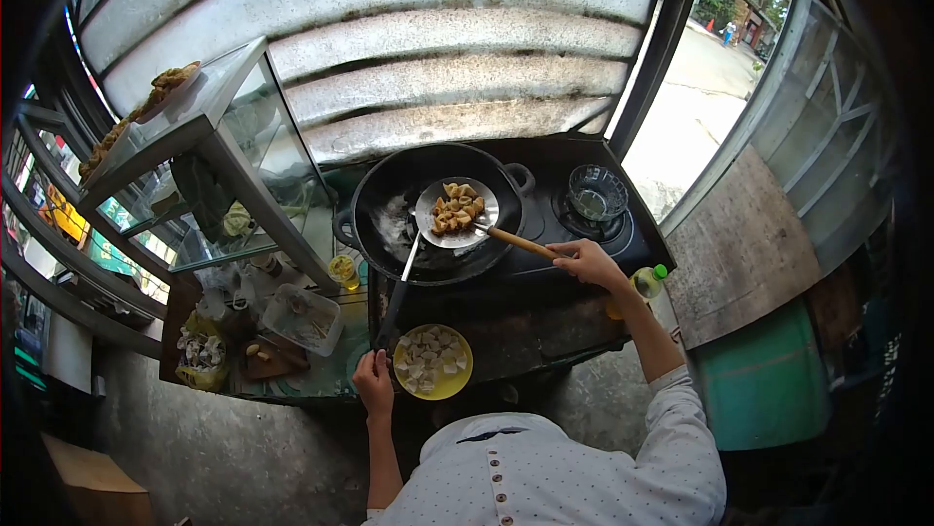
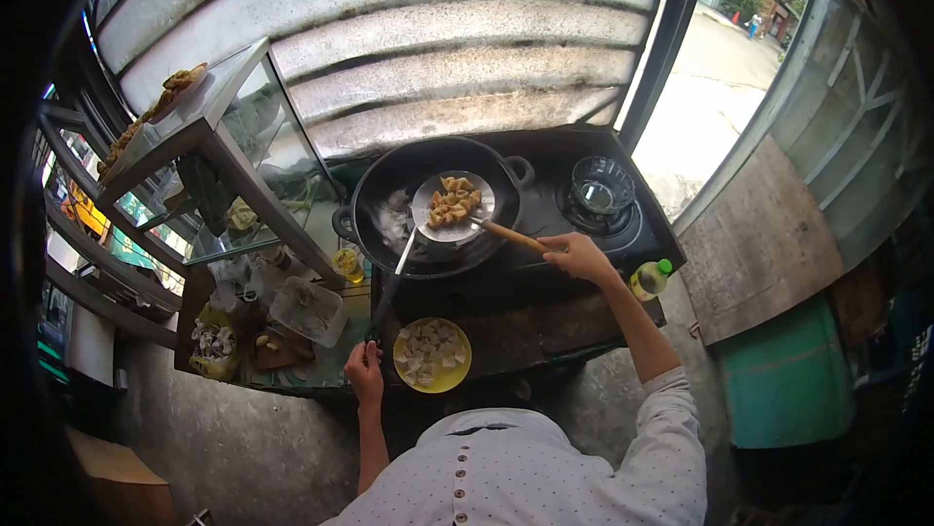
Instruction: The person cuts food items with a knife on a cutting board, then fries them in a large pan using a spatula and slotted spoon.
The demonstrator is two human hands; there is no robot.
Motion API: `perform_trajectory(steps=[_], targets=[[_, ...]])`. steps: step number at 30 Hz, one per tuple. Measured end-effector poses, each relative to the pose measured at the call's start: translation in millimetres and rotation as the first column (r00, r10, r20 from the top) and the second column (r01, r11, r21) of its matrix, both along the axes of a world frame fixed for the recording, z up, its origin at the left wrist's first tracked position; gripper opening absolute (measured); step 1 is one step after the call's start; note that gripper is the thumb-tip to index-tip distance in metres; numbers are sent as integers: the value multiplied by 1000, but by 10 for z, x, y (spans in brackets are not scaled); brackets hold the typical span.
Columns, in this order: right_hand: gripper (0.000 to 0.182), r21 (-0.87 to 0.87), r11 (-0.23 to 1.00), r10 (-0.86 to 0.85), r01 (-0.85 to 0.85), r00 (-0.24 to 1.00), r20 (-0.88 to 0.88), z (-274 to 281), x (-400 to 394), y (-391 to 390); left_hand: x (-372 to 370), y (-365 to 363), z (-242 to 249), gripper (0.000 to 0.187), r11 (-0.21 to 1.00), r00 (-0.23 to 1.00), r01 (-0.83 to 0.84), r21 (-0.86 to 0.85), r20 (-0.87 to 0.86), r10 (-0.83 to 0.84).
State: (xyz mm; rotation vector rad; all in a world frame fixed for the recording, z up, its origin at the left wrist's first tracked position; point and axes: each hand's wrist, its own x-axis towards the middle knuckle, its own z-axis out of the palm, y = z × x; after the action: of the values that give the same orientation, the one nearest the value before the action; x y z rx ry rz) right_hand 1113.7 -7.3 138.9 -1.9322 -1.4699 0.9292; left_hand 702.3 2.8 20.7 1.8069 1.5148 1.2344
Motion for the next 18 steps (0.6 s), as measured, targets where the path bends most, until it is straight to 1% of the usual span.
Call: perform_trajectory(steps=[3, 5, 6, 9, 14, 16, 18], targets=[[39, -54, 999, 5, -5, 1000, 0, 39, -8, 4, -1, -4, -23, 34, 1000, 1000, -7, 1, -9, 7], [38, -70, 997, -37, 33, 998, -59, 103, 0, 8, -10, -10, 0, 33, 1000, 999, -22, -2, -25, 22], [38, -76, 997, -22, 18, 998, -62, 132, 3, 9, -8, -10, 12, 33, 1000, 999, -13, 5, -32, 14], [39, -58, 998, -27, 20, 991, -133, 197, 57, 22, -8, -4, 5, 31, 1000, 999, -8, 9, -40, 9], [38, -65, 998, -19, 11, 993, -119, 257, 65, 26, -1, -28, 50, 34, 1000, 1000, 1, -5, -22, -1], [37, -77, 997, -18, 5, 985, -171, 243, 96, 17, 2, -28, 39, 33, 1000, 1000, 17, 21, -17, -16], [37, -79, 997, -16, 2, 986, -166, 229, 111, 15, -9, -18, 29, 32, 1000, 999, 8, 17, -45, -7]])
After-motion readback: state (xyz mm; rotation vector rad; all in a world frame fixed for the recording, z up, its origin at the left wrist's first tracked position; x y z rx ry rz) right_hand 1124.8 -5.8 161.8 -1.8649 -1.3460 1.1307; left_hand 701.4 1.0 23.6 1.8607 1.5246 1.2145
